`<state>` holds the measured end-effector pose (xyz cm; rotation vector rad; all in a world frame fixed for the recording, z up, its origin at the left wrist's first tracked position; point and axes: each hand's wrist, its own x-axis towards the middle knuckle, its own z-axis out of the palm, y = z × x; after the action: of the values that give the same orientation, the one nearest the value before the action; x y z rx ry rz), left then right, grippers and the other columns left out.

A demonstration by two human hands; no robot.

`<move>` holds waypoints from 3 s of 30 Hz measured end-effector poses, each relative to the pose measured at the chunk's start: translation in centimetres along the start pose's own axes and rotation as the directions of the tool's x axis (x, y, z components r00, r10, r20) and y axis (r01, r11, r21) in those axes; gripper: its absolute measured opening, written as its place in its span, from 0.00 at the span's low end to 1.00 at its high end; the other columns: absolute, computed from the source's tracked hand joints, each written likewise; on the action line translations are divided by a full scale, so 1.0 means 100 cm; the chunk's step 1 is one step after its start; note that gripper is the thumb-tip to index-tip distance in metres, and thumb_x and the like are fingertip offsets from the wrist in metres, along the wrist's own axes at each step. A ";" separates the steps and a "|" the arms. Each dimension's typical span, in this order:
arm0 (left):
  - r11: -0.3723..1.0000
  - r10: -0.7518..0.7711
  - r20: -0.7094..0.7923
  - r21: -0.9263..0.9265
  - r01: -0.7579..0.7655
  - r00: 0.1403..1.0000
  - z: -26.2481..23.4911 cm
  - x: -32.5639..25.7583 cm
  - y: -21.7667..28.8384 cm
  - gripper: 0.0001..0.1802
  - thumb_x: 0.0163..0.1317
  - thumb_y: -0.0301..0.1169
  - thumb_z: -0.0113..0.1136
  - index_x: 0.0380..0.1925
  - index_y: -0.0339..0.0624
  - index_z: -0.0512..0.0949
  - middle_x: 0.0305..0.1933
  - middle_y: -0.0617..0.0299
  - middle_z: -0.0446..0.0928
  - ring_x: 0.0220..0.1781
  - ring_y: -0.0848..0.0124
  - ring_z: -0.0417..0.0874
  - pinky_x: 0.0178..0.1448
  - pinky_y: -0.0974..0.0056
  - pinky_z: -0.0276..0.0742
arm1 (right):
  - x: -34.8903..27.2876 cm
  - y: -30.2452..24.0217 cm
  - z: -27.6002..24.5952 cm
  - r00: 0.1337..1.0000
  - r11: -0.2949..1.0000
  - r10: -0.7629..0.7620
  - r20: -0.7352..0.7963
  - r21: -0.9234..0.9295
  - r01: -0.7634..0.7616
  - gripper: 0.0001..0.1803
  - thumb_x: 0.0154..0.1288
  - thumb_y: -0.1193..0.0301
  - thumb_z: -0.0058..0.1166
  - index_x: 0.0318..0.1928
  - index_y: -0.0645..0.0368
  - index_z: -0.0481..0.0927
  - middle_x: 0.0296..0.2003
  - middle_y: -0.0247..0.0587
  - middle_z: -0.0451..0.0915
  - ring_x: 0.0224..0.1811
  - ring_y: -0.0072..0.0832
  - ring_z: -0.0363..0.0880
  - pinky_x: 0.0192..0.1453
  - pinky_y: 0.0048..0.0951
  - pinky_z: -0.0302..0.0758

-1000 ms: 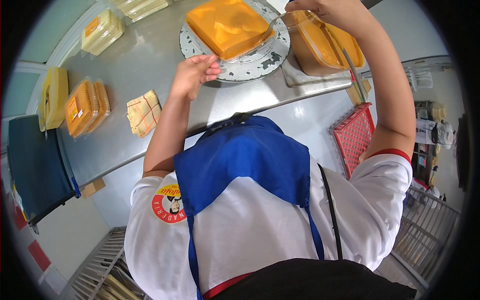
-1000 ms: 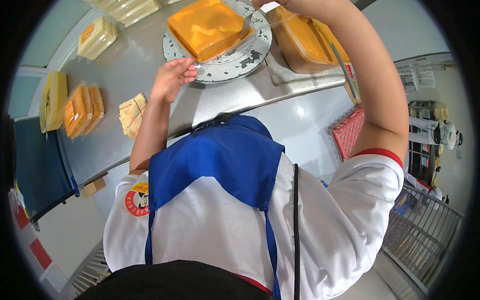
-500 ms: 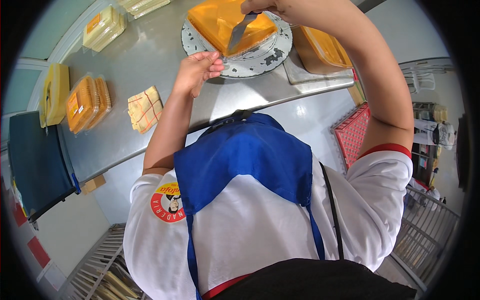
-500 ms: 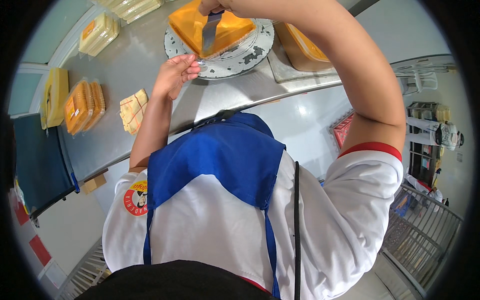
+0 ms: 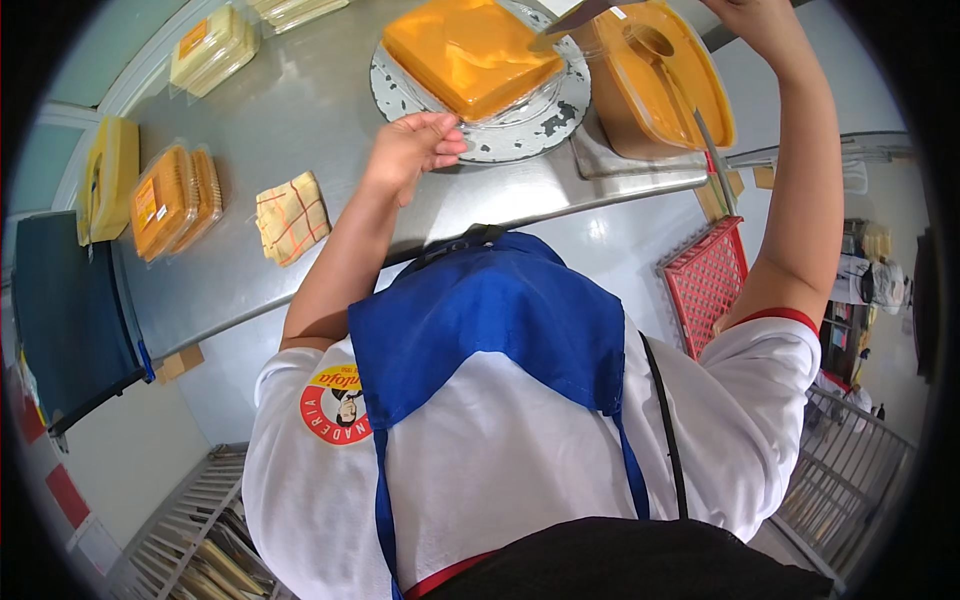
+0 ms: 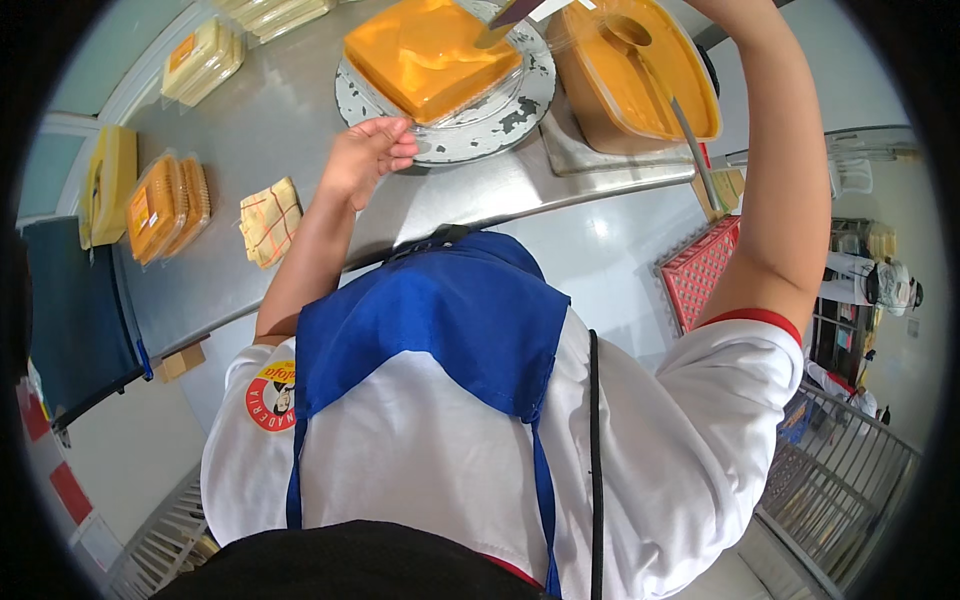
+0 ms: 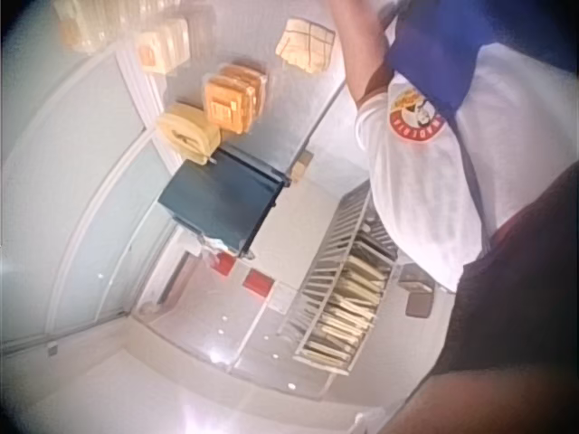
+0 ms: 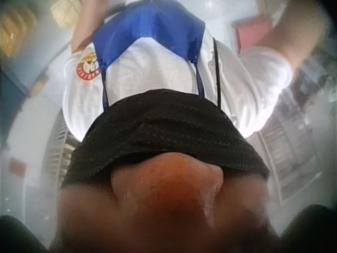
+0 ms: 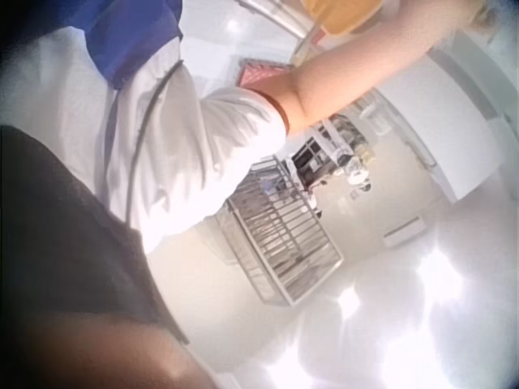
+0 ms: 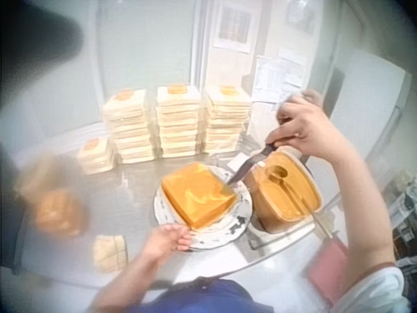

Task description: The person applies syrup from a container to the top of square cakes using a ladle and spreads it with a palette knife before placing the finished cakes into plastic containers.

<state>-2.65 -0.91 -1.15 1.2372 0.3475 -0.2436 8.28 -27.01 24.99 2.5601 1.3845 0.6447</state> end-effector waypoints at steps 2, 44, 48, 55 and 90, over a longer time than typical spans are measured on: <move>0.997 -0.062 0.103 -0.045 0.067 0.993 0.002 -0.006 0.005 0.16 0.63 0.36 0.56 0.42 0.33 0.73 0.39 0.54 0.77 0.37 0.69 0.81 0.41 0.68 0.78 | -0.011 -0.008 0.005 0.946 0.946 0.324 -0.020 -0.005 -0.324 0.12 0.44 0.66 0.64 0.35 0.46 0.85 0.27 0.29 0.73 0.40 0.25 0.68 0.58 0.40 0.53; 0.985 0.013 -0.043 -0.169 -0.020 0.999 0.007 0.008 -0.001 0.12 0.63 0.31 0.56 0.39 0.32 0.73 0.37 0.56 0.78 0.40 0.68 0.81 0.43 0.68 0.78 | -0.085 -0.077 0.141 0.772 0.741 0.609 0.180 0.217 -0.635 0.20 0.55 0.53 0.58 0.50 0.36 0.79 0.27 0.36 0.77 0.28 0.36 0.77 0.32 0.33 0.73; 0.983 0.006 -0.042 -0.181 -0.014 0.999 0.005 0.007 -0.001 0.12 0.63 0.32 0.55 0.39 0.33 0.73 0.37 0.56 0.78 0.40 0.68 0.81 0.44 0.67 0.78 | -0.094 -0.097 0.140 0.758 0.562 0.573 0.312 0.524 -0.640 0.20 0.55 0.54 0.59 0.50 0.40 0.79 0.30 0.40 0.79 0.33 0.38 0.78 0.37 0.33 0.73; 0.984 0.022 -0.031 -0.174 -0.027 0.999 0.006 0.007 -0.002 0.11 0.63 0.31 0.56 0.39 0.33 0.74 0.37 0.56 0.78 0.40 0.68 0.81 0.44 0.66 0.78 | -0.074 -0.087 0.154 0.822 0.798 0.566 0.069 0.206 -0.567 0.20 0.56 0.51 0.55 0.50 0.38 0.79 0.26 0.37 0.76 0.26 0.36 0.78 0.31 0.35 0.73; 0.985 -0.008 -0.042 -0.171 0.001 0.999 0.011 0.005 0.000 0.14 0.62 0.34 0.57 0.41 0.34 0.73 0.38 0.56 0.78 0.41 0.69 0.81 0.45 0.67 0.77 | -0.104 -0.057 0.154 0.721 0.698 0.685 0.107 0.187 -0.691 0.20 0.54 0.50 0.57 0.47 0.38 0.81 0.24 0.34 0.74 0.26 0.32 0.76 0.31 0.31 0.72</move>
<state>-2.04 -1.96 -1.05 1.0735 0.3998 -0.1878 5.82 -31.48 6.24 3.2502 0.4302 0.5557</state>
